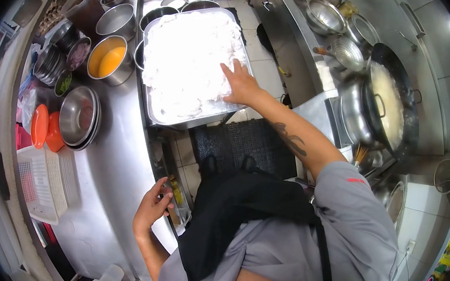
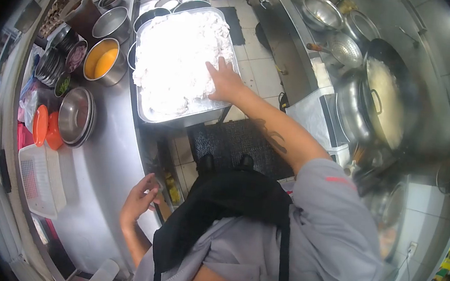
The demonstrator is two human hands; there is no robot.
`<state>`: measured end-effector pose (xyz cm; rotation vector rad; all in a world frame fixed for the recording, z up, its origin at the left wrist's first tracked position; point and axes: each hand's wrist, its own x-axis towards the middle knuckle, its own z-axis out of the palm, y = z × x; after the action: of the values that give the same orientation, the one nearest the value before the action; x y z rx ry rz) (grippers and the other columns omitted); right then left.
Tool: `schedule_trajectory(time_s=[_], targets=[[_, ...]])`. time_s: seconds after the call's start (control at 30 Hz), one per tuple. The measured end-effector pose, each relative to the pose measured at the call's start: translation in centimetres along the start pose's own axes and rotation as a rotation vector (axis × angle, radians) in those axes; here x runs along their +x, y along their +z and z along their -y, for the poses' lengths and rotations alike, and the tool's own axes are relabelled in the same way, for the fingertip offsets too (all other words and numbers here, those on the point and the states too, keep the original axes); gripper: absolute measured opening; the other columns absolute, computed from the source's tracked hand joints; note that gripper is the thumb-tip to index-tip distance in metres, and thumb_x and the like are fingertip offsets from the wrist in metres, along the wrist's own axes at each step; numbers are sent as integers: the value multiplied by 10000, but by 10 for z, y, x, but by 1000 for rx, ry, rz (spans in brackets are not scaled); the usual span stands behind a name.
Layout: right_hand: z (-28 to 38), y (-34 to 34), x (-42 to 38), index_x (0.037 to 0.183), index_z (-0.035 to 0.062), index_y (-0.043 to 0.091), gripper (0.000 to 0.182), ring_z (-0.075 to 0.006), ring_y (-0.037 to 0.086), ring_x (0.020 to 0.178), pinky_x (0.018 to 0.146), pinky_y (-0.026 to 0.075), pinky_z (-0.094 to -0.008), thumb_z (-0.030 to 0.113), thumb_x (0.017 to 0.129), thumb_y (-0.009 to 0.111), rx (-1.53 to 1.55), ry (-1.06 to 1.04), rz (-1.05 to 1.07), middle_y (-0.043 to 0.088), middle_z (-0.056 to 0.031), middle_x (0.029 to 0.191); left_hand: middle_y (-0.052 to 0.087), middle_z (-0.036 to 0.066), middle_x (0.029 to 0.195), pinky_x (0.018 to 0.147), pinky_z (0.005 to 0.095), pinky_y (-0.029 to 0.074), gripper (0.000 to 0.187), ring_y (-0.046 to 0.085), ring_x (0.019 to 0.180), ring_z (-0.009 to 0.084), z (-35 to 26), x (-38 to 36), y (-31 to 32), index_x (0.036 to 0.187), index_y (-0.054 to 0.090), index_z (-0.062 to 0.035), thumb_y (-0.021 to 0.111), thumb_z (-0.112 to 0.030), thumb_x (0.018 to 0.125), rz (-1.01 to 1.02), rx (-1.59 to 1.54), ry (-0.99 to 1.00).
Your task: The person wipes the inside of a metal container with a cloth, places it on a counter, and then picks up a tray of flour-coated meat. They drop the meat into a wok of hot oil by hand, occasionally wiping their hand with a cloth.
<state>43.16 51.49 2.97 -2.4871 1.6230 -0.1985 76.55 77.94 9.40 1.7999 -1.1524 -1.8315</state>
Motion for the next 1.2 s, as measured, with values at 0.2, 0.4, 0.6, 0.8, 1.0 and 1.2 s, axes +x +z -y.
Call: schedule_trajectory(time_s=[0.2,0.4,0.6,0.8,1.0,1.2], targets=[[-3,-8,7,1482,86,231,1124,-454,521,1035,879,478,-457,311,569,847,155,141,156,386,-319,1250,594,123,1109,547,226,505,530,631,728,124,6,-1,-2,1416,387,-56,574,-117,924,13,-19,-16],[-12,14,15,1479,115,245,1056,-454,554,997,861,487,-428,279,609,821,320,122,47,440,-327,1182,583,137,1125,546,224,503,536,633,733,124,0,-2,-2,1421,384,-65,574,-110,922,30,-13,-18],[-9,15,18,1412,93,367,908,-447,580,970,863,491,-409,254,632,804,295,146,13,488,-322,1114,581,132,1128,551,223,506,526,637,739,128,4,0,-3,1416,391,-64,570,-115,924,40,-7,1],[-37,19,37,1285,1,508,739,-347,614,1023,856,501,-383,250,647,786,633,122,-54,609,-269,1094,606,124,1108,538,256,532,551,663,728,163,3,2,-2,1418,376,-44,588,-108,914,50,9,48],[-43,44,39,1192,-31,575,642,-270,655,938,842,507,-325,229,644,786,479,160,-138,671,-212,1004,581,106,1117,562,226,514,525,642,737,129,-1,5,-2,1413,395,-64,575,-133,924,66,4,29],[-42,7,44,1167,-56,575,582,-220,660,895,795,524,-294,192,678,772,641,231,13,676,-174,1003,582,99,1115,564,226,512,531,639,732,126,-8,7,-2,1414,394,-66,579,-140,922,85,7,30]])
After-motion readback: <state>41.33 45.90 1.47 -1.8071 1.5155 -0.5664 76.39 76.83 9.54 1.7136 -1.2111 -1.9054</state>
